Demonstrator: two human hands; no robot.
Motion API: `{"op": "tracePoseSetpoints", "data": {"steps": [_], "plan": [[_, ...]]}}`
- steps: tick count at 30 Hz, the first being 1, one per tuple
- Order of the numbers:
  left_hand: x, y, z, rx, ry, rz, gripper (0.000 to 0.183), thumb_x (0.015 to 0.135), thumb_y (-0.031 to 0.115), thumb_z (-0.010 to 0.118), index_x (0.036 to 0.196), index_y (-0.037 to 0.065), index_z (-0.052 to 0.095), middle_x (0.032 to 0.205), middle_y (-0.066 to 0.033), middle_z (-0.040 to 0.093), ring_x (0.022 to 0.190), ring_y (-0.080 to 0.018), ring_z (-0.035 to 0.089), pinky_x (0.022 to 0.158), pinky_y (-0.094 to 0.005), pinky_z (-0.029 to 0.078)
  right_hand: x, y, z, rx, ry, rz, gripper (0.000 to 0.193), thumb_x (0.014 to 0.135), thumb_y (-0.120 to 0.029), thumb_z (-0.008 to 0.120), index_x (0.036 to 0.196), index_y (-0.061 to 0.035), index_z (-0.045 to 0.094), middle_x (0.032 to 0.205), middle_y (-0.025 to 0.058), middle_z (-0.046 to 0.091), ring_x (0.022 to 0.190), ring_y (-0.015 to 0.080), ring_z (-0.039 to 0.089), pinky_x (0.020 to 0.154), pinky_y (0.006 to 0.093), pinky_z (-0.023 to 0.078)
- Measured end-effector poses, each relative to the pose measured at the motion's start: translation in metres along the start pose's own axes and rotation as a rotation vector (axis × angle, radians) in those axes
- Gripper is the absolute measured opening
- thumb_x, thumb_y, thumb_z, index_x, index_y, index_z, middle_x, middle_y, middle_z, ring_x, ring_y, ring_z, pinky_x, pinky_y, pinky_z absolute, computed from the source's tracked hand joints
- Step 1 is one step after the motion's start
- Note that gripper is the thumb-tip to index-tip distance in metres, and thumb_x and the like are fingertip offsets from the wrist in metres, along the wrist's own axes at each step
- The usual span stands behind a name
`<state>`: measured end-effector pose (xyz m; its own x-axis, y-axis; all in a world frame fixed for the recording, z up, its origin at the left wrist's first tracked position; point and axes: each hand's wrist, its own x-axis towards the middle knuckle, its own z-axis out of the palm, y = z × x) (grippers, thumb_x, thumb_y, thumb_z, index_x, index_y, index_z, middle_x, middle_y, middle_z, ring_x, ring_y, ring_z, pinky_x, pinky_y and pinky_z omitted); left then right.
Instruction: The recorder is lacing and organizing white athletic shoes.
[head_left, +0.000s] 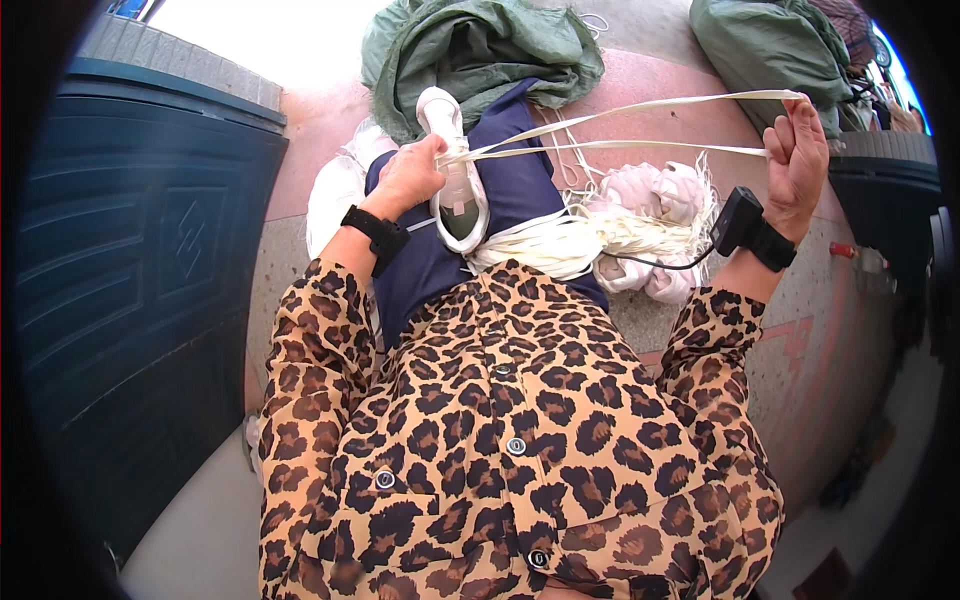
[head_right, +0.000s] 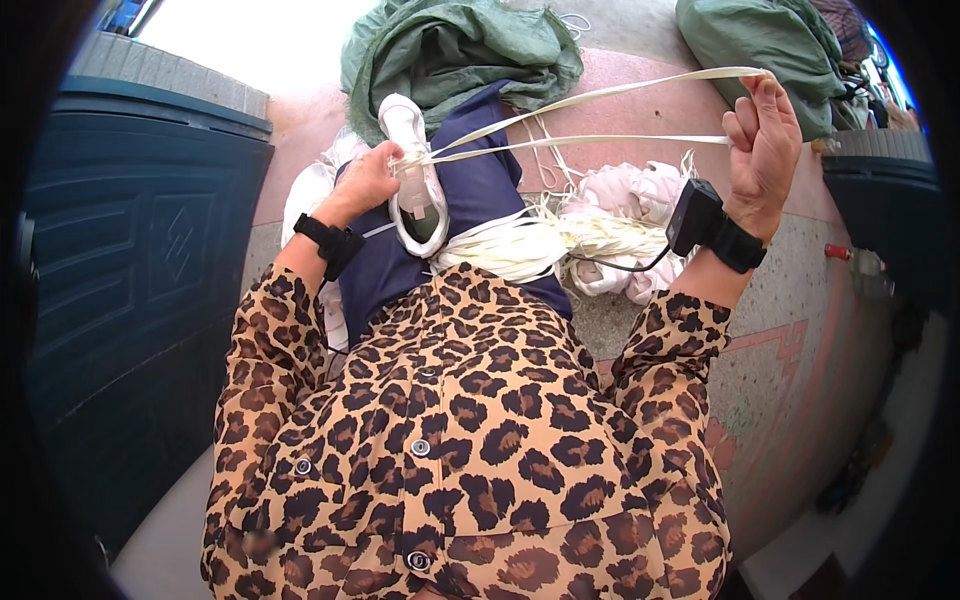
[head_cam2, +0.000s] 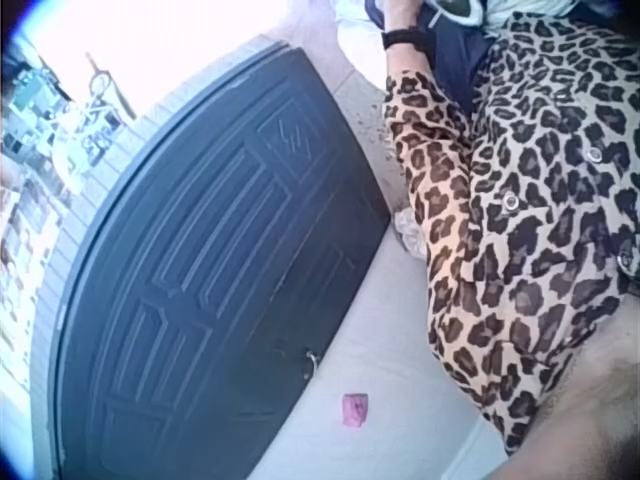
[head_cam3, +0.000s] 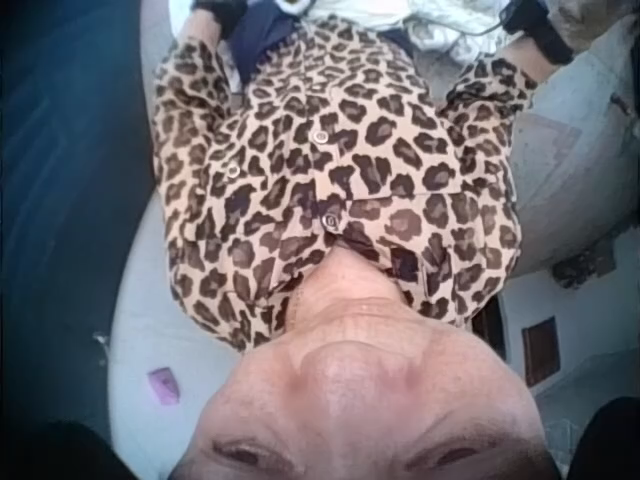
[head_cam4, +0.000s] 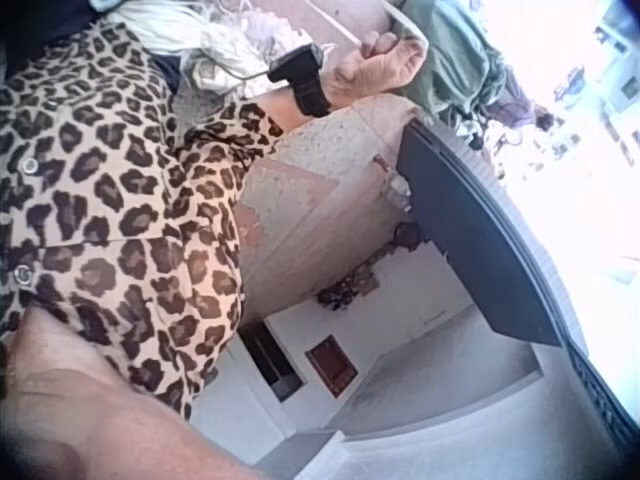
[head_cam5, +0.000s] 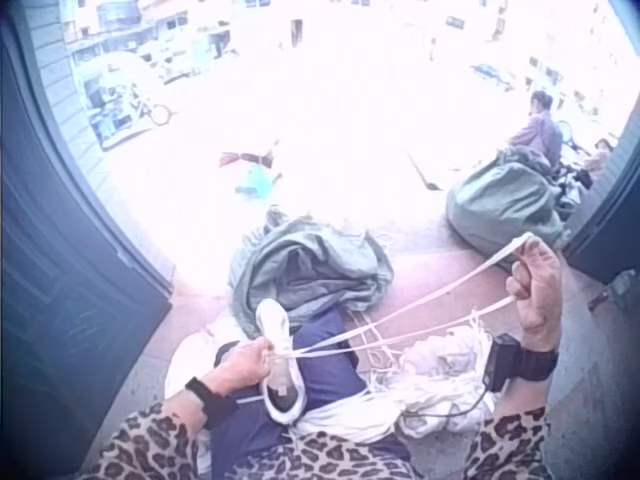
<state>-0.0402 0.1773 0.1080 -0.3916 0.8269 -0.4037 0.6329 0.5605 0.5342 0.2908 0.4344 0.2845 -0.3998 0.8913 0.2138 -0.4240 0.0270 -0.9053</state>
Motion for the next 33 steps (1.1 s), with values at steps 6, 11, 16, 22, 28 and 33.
{"op": "tracePoseSetpoints", "data": {"steps": [6,11,16,22,28,33], "plan": [[-0.005,0.0,-0.009,-0.043,-0.028,-0.012,0.035,0.071,0.007,0.054,0.106,0.008,0.058,0.096,-0.0197,0.063,0.096,-0.0343,0.06,0.081,-0.0388,0.046,-0.005,0.002,-0.012,-0.056,0.109,0.019,0.022,0.091,-0.014,0.056,0.104,0.0032,0.057,0.094,0.0069,0.063,0.049,0.002,0.023,0.043,0.0179,0.021],[-0.005,-0.007,-0.005,-0.085,0.047,0.135,0.028,0.073,0.011,0.058,0.1,0.005,0.06,0.066,-0.0088,0.057,0.062,-0.02,0.055,0.06,-0.033,0.043,-0.006,0.003,-0.022,-0.042,0.096,0.023,0.022,0.09,-0.013,0.056,0.105,0.0025,0.057,0.093,0.0068,0.063,0.049,0.0022,0.022,0.043,0.0177,0.021],[0.005,-0.012,-0.001,-0.048,-0.052,0.148,0.029,0.075,0.011,0.056,0.103,0.005,0.061,0.065,-0.0104,0.057,0.061,-0.0194,0.055,0.059,-0.033,0.044,-0.006,0.002,-0.027,-0.023,0.097,0.021,0.021,0.091,-0.013,0.055,0.106,0.0016,0.057,0.095,0.0071,0.063,0.049,0.0023,0.022,0.042,0.0178,0.02],[0.018,-0.006,-0.01,-0.298,-0.313,-0.006,0.024,0.08,0.009,0.053,0.099,0.004,0.065,0.068,-0.0087,0.062,0.056,-0.0182,0.059,0.051,-0.0306,0.045,-0.006,0.001,-0.023,0.029,-0.024,-0.012,0.022,0.091,-0.013,0.055,0.108,0.0007,0.057,0.1,0.0082,0.063,0.048,0.002,0.021,0.041,0.0177,0.019],[0.029,-0.002,-0.032,-0.267,-0.544,-0.135,0.016,0.082,0.011,0.054,0.095,0.007,0.062,0.061,-0.0003,0.056,0.043,-0.0083,0.048,0.037,-0.023,0.032,-0.004,-0.003,-0.018,-0.055,-0.124,-0.016,0.021,0.091,-0.01,0.054,0.11,-0.0008,0.057,0.104,0.0091,0.062,0.046,0.0006,0.02,0.041,0.0169,0.019],[0.026,0.006,-0.033,-0.194,-0.488,-0.03,0.014,0.079,0.011,0.058,0.09,0.004,0.064,0.064,-0.002,0.06,0.044,-0.0081,0.053,0.039,-0.0227,0.038,-0.004,-0.004,-0.013,-0.071,-0.103,-0.005,0.02,0.091,-0.008,0.053,0.11,-0.0019,0.058,0.106,0.0092,0.062,0.046,0.0002,0.021,0.041,0.0168,0.019]]}}
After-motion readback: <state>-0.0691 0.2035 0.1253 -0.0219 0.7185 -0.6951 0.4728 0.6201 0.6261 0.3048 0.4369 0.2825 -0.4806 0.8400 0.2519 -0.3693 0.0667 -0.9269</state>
